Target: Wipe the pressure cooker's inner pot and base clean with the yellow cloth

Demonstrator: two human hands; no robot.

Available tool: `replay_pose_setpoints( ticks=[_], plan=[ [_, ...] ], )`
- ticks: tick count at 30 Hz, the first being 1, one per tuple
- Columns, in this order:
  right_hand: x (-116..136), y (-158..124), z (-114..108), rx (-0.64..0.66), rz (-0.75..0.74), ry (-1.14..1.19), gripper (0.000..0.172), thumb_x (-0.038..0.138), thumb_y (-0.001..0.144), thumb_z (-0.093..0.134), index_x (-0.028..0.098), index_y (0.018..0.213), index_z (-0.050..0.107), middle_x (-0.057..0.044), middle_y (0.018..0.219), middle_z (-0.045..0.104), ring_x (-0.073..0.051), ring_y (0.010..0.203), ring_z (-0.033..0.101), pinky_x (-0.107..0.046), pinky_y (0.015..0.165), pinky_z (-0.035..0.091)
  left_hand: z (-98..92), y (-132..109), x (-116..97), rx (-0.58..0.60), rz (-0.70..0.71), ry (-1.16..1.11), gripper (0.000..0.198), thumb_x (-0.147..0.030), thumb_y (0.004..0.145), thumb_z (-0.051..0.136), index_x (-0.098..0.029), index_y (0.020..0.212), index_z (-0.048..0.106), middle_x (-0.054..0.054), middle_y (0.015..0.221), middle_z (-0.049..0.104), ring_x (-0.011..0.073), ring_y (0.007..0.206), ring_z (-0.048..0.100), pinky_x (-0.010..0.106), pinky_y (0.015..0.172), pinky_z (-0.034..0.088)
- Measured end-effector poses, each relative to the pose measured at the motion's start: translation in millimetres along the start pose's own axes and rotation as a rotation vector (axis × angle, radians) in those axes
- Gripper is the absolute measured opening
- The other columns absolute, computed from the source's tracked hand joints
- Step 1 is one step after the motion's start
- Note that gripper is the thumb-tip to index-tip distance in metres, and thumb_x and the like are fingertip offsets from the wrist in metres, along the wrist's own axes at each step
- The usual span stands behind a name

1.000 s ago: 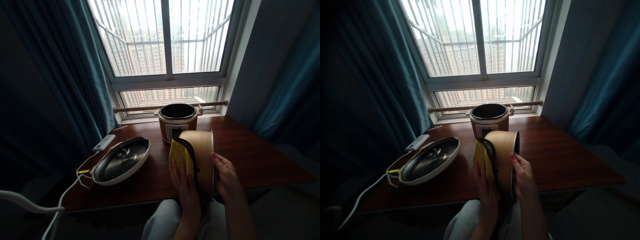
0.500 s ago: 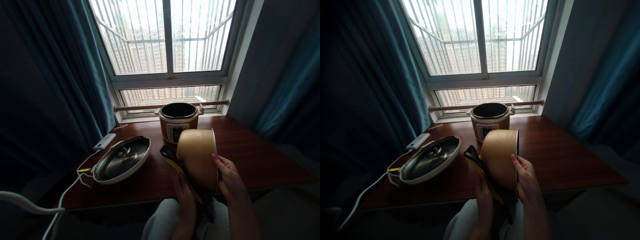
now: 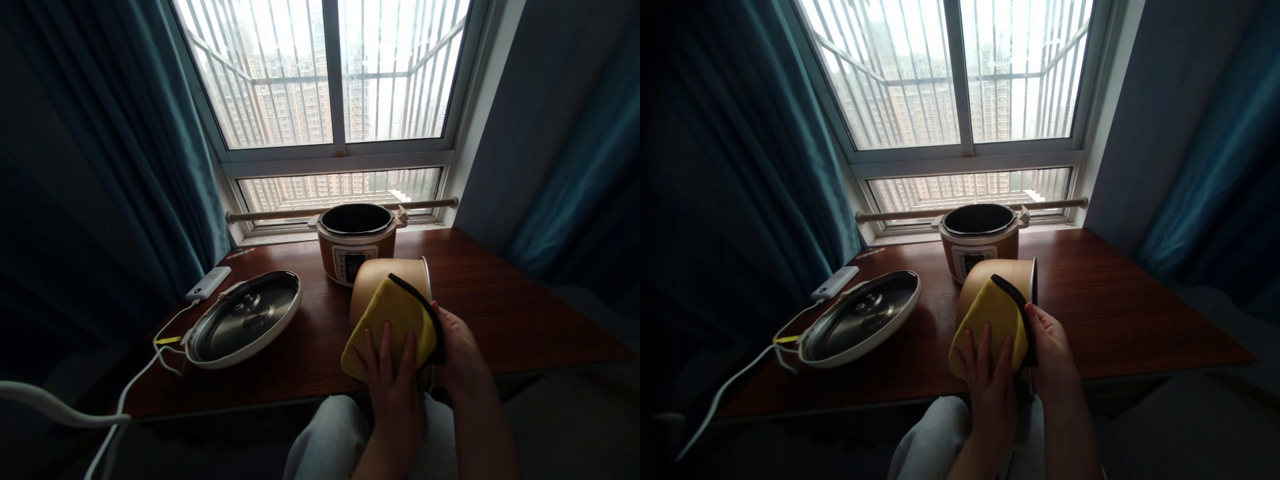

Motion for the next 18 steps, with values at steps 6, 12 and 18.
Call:
replay_pose_setpoints(
  ticks=[6,12,18],
  plan=[
    [0.3,0.2,0.5,0.007,-0.037,0.008,0.038,0.042,0.060,0.076,0.015,0.085,0.067,-0.006,0.069,0.069,-0.024,0.068,0.066,-0.032,0.061,0.053,5.7,3.4,2.7,-0.087,-0.247,-0.063,0.049,-0.015,0.088,0.035,-0.029,0.134,0.036,0.002,0.150,0.012,0.0262,0.137,0.001,0.054,0.108,0.007],
    [0.1,1.2,0.1,-0.005,-0.030,0.033,0.041,0.043,0.060,0.076,0.013,0.087,0.067,-0.007,0.072,0.069,-0.025,0.072,0.066,-0.032,0.063,0.053,6.2,11.7,21.4,-0.184,-0.760,-0.576,0.055,-0.040,0.092,0.028,-0.019,0.141,0.018,0.005,0.151,0.009,0.0156,0.137,0.008,0.032,0.112,0.009],
    [1.4,-0.4,-3.4,0.089,0.052,0.011,0.038,0.037,0.063,0.076,0.013,0.092,0.067,-0.008,0.078,0.070,-0.024,0.075,0.066,-0.030,0.063,0.053,4.5,14.1,29.5,-0.192,-0.986,-0.886,0.059,-0.052,0.087,0.033,-0.022,0.138,0.029,0.005,0.146,0.026,0.0194,0.134,0.023,0.034,0.110,0.020]
  ],
)
Point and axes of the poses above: each hand's wrist, its own y-axis towards the middle knuckle, its own z-axis out of the palm, x = y × z, the point moved 1 cm from there along y, towards the middle knuckle
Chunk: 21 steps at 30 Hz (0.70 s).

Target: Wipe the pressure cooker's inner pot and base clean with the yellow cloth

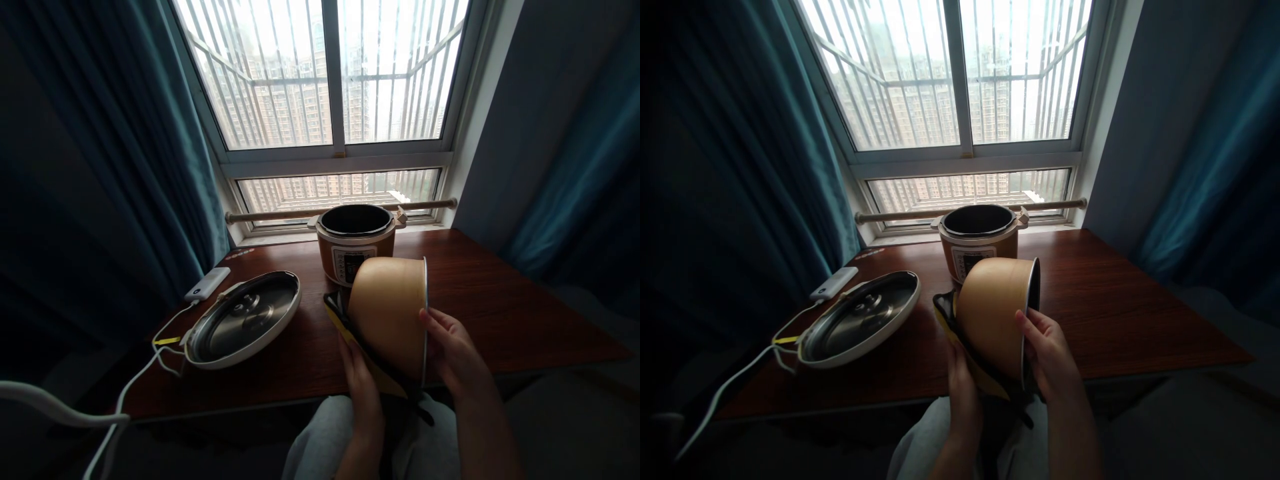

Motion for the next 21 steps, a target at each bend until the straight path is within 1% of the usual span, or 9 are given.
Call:
replay_pose_setpoints(
  ticks=[3,5,6,8,10,11,13,16,21],
  plan=[
    [-0.3,-0.8,0.2,0.025,0.018,0.009,0.035,0.034,0.065,0.075,0.014,0.093,0.068,-0.008,0.080,0.070,-0.024,0.076,0.066,-0.030,0.065,0.053,1.3,0.1,2.3,0.010,-0.014,-0.006,0.059,-0.051,0.088,0.034,-0.021,0.138,0.029,0.006,0.146,0.027,0.0202,0.133,0.025,0.034,0.109,0.022],
    [-0.4,-0.9,0.8,0.013,0.005,0.021,0.034,0.035,0.065,0.075,0.015,0.092,0.069,-0.008,0.080,0.070,-0.023,0.074,0.066,-0.031,0.066,0.053,3.0,-2.0,4.2,-0.001,0.014,0.056,0.059,-0.049,0.088,0.034,-0.020,0.139,0.026,0.007,0.147,0.024,0.0190,0.134,0.022,0.034,0.111,0.018],
    [-0.5,-1.0,1.3,0.004,0.002,0.022,0.034,0.036,0.064,0.075,0.015,0.091,0.069,-0.008,0.081,0.070,-0.023,0.073,0.066,-0.031,0.066,0.053,3.8,-3.9,4.5,-0.013,0.059,0.103,0.058,-0.046,0.089,0.034,-0.019,0.139,0.025,0.007,0.148,0.022,0.0185,0.135,0.019,0.033,0.111,0.015],
    [-0.7,-1.3,2.5,-0.007,0.002,0.017,0.033,0.036,0.063,0.076,0.016,0.089,0.069,-0.007,0.081,0.070,-0.022,0.070,0.066,-0.031,0.065,0.053,5.5,-9.8,2.9,-0.018,0.226,0.221,0.052,-0.039,0.090,0.034,-0.019,0.137,0.030,0.006,0.149,0.016,0.0186,0.136,0.014,0.035,0.112,0.011],
    [-1.3,-1.7,3.9,-0.006,0.004,0.019,0.032,0.035,0.063,0.076,0.017,0.089,0.069,-0.006,0.080,0.070,-0.021,0.067,0.066,-0.030,0.064,0.052,7.6,-18.4,-1.3,0.029,0.446,0.355,0.043,-0.031,0.090,0.037,-0.022,0.131,0.042,0.003,0.150,0.015,0.0204,0.137,0.009,0.039,0.112,0.007],
    [-1.7,-1.7,4.4,-0.006,-0.001,0.024,0.030,0.035,0.063,0.076,0.018,0.087,0.070,-0.006,0.079,0.070,-0.020,0.066,0.066,-0.028,0.062,0.052,8.7,-23.2,-3.9,0.073,0.539,0.416,0.040,-0.027,0.089,0.038,-0.025,0.127,0.048,0.001,0.149,0.018,0.0217,0.137,0.008,0.042,0.112,0.005],
    [-2.7,-1.2,4.6,-0.014,-0.020,0.032,0.028,0.034,0.062,0.076,0.018,0.083,0.070,-0.005,0.076,0.070,-0.019,0.064,0.065,-0.024,0.057,0.051,10.9,-32.0,-8.7,0.162,0.643,0.494,0.038,-0.020,0.086,0.042,-0.028,0.120,0.055,0.002,0.145,0.029,0.0246,0.137,0.006,0.047,0.111,0.003],
    [-4.3,0.4,3.2,-0.040,-0.045,0.032,0.028,0.033,0.059,0.078,0.016,0.079,0.069,-0.004,0.069,0.069,-0.018,0.062,0.065,-0.020,0.049,0.048,13.5,-39.1,-13.5,0.225,0.668,0.514,0.039,-0.016,0.082,0.045,-0.029,0.117,0.058,0.004,0.141,0.037,0.0277,0.136,0.010,0.052,0.109,0.003],
    [-5.4,2.1,2.0,-0.043,-0.047,0.042,0.025,0.034,0.062,0.076,0.017,0.078,0.069,-0.004,0.070,0.069,-0.016,0.061,0.065,-0.020,0.052,0.049,15.6,-34.2,-13.3,0.161,0.670,0.561,0.039,-0.017,0.083,0.044,-0.027,0.118,0.057,0.003,0.141,0.036,0.0257,0.137,0.011,0.050,0.110,0.001]
  ],
)
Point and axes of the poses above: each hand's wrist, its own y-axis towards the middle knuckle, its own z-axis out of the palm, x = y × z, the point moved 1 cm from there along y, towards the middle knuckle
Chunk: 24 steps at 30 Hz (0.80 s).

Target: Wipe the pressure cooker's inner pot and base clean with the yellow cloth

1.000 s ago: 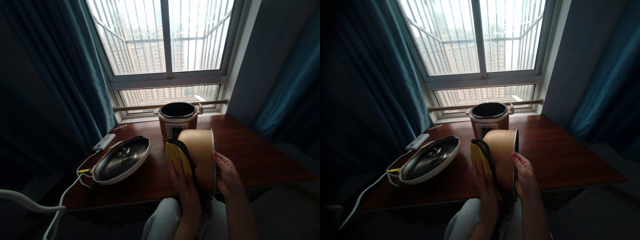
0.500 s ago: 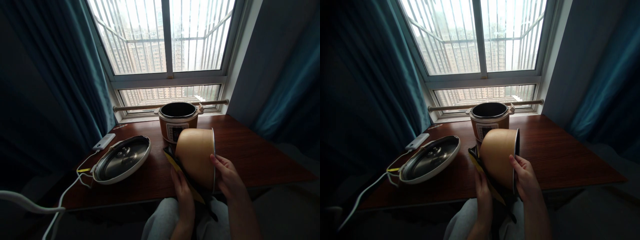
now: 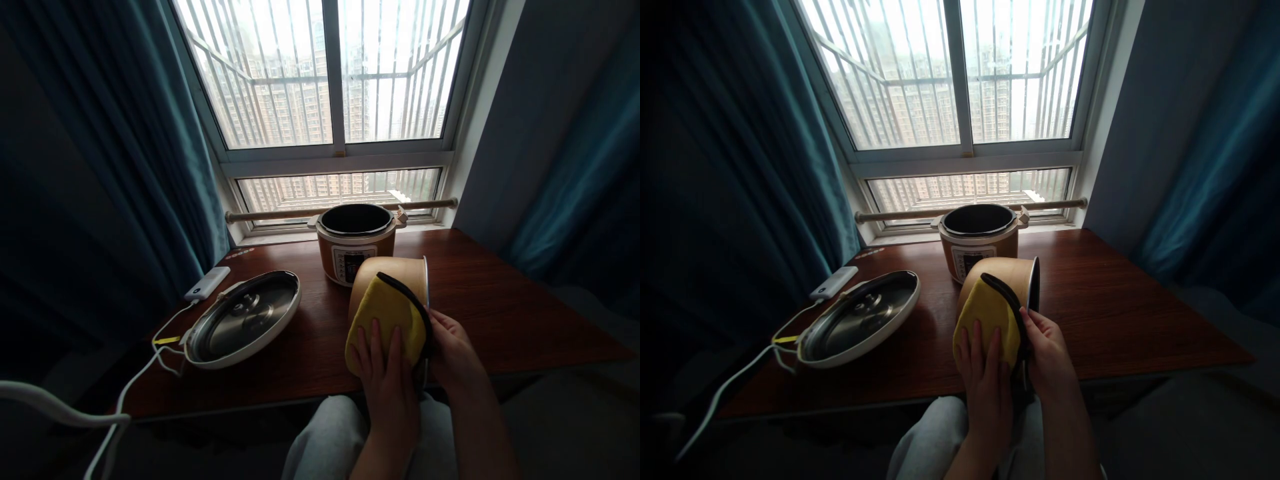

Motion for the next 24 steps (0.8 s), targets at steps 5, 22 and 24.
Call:
replay_pose_setpoints(
  ticks=[5,22,24],
  plan=[
    [-0.8,0.3,0.1,-0.031,0.032,-0.004,0.034,0.038,0.061,0.076,0.016,0.086,0.069,-0.006,0.076,0.070,-0.023,0.069,0.066,-0.030,0.059,0.053,-1.8,8.7,17.4,-0.127,-0.241,-0.184,0.045,-0.030,0.088,0.039,-0.022,0.133,0.039,0.003,0.149,0.018,0.0191,0.137,0.009,0.039,0.112,0.009],
    [-0.3,2.1,-1.6,-0.095,-0.043,-0.037,0.037,0.040,0.060,0.077,0.017,0.088,0.069,-0.005,0.078,0.070,-0.023,0.075,0.065,-0.033,0.068,0.052,-7.8,18.6,50.8,-0.346,-0.836,-0.907,0.039,-0.033,0.083,0.053,-0.023,0.120,0.051,0.005,0.110,0.063,0.0179,0.093,0.063,0.028,0.079,0.051],
    [-1.4,3.3,-2.7,-0.103,-0.071,-0.042,0.036,0.039,0.060,0.077,0.017,0.088,0.069,-0.004,0.078,0.070,-0.023,0.077,0.065,-0.032,0.068,0.052,-9.9,16.0,49.8,-0.332,-0.749,-0.881,0.042,-0.038,0.082,0.054,-0.024,0.121,0.050,0.005,0.113,0.062,0.0188,0.098,0.061,0.028,0.081,0.049]
  ],
)
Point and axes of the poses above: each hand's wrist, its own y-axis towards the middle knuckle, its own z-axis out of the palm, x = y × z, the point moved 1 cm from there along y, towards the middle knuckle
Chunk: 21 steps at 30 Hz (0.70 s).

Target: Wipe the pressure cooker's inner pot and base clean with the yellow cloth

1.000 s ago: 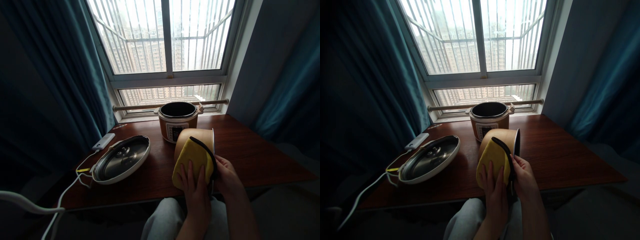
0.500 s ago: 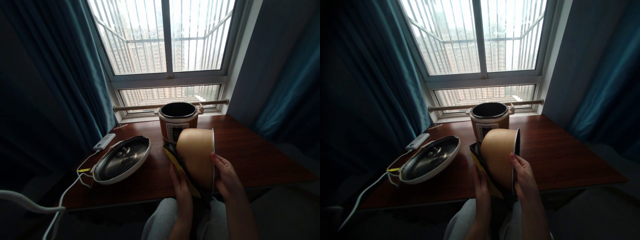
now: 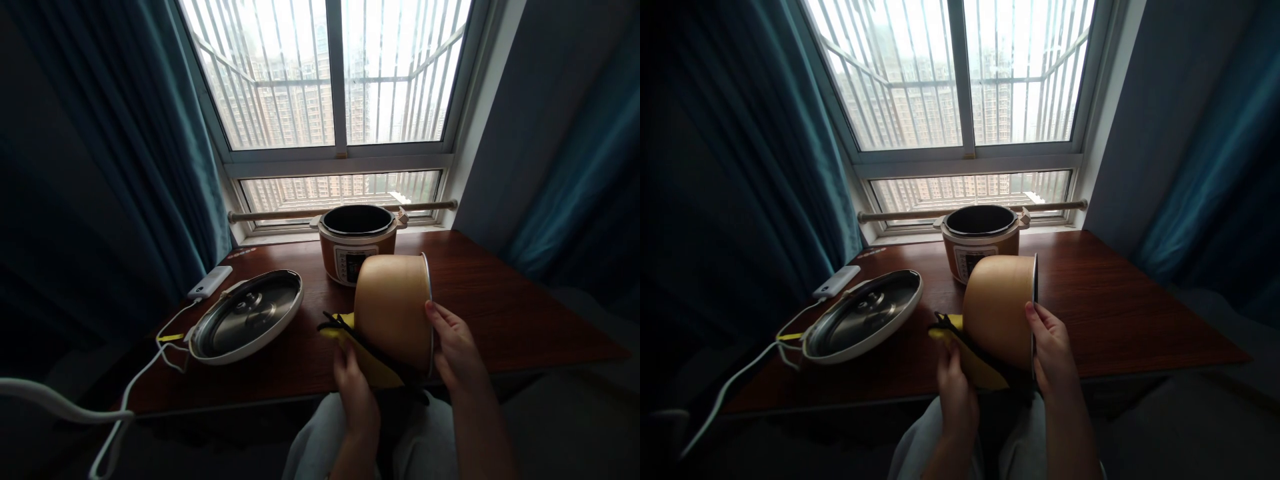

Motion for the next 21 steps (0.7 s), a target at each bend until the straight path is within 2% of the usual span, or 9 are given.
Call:
replay_pose_setpoints(
  ticks=[4,7,9,12,14,17,21],
  plan=[
    [-7.5,2.6,-2.0,-0.090,-0.146,-0.032,0.035,0.040,0.061,0.075,0.016,0.085,0.069,-0.003,0.076,0.070,-0.023,0.079,0.064,-0.031,0.070,0.050,-5.1,-3.4,-1.1,0.008,0.092,0.079,0.047,-0.045,0.080,0.055,-0.021,0.120,0.051,0.007,0.117,0.059,0.0210,0.105,0.057,0.029,0.087,0.046],
    [-12.0,0.9,-4.1,-0.193,-0.249,-0.011,0.028,0.037,0.061,0.076,0.017,0.080,0.069,0.000,0.072,0.069,-0.020,0.076,0.064,-0.029,0.071,0.049,-9.5,-2.9,-2.2,0.019,0.091,0.089,0.048,-0.047,0.080,0.054,-0.021,0.120,0.051,0.008,0.117,0.058,0.0220,0.106,0.056,0.031,0.087,0.046],
    [-11.2,-2.2,-6.4,-0.231,-0.266,0.045,0.023,0.033,0.060,0.076,0.019,0.076,0.069,0.001,0.071,0.069,-0.019,0.073,0.064,-0.029,0.070,0.049,-12.9,-2.5,-4.6,0.024,0.073,0.074,0.049,-0.047,0.080,0.053,-0.021,0.121,0.050,0.008,0.117,0.058,0.0224,0.104,0.056,0.031,0.085,0.046],
    [-6.6,-8.5,-11.6,-0.281,-0.259,0.166,0.017,0.028,0.060,0.075,0.020,0.073,0.068,0.001,0.071,0.069,-0.018,0.070,0.064,-0.030,0.069,0.051,-18.8,-3.9,-12.6,0.023,0.059,0.088,0.048,-0.048,0.080,0.052,-0.021,0.120,0.050,0.008,0.113,0.060,0.0232,0.101,0.058,0.032,0.082,0.048],
    [-6.3,-13.1,-15.6,-0.304,-0.236,0.273,0.013,0.025,0.061,0.074,0.020,0.072,0.068,0.001,0.073,0.070,-0.018,0.072,0.064,-0.030,0.070,0.051,-23.3,-5.8,-20.9,0.031,0.106,0.150,0.045,-0.048,0.081,0.051,-0.020,0.117,0.052,0.007,0.109,0.061,0.0229,0.100,0.058,0.032,0.083,0.047],
    [-16.2,-20.3,-21.9,-0.274,-0.131,0.416,0.010,0.026,0.067,0.068,0.021,0.076,0.069,0.001,0.077,0.070,-0.017,0.077,0.065,-0.031,0.076,0.051,-28.8,-9.3,-36.1,0.084,0.280,0.308,0.041,-0.047,0.082,0.050,-0.018,0.111,0.055,0.007,0.105,0.061,0.0222,0.103,0.055,0.031,0.088,0.043],
    [-41.9,-30.4,-32.4,-0.339,-0.011,0.523,0.014,0.024,0.074,0.057,0.021,0.081,0.069,0.001,0.074,0.070,-0.017,0.078,0.065,-0.034,0.083,0.048,-28.7,-13.7,-57.8,0.241,0.517,0.546,0.041,-0.044,0.084,0.047,-0.016,0.114,0.054,0.009,0.112,0.059,0.0230,0.107,0.052,0.033,0.093,0.038]
  ],
)
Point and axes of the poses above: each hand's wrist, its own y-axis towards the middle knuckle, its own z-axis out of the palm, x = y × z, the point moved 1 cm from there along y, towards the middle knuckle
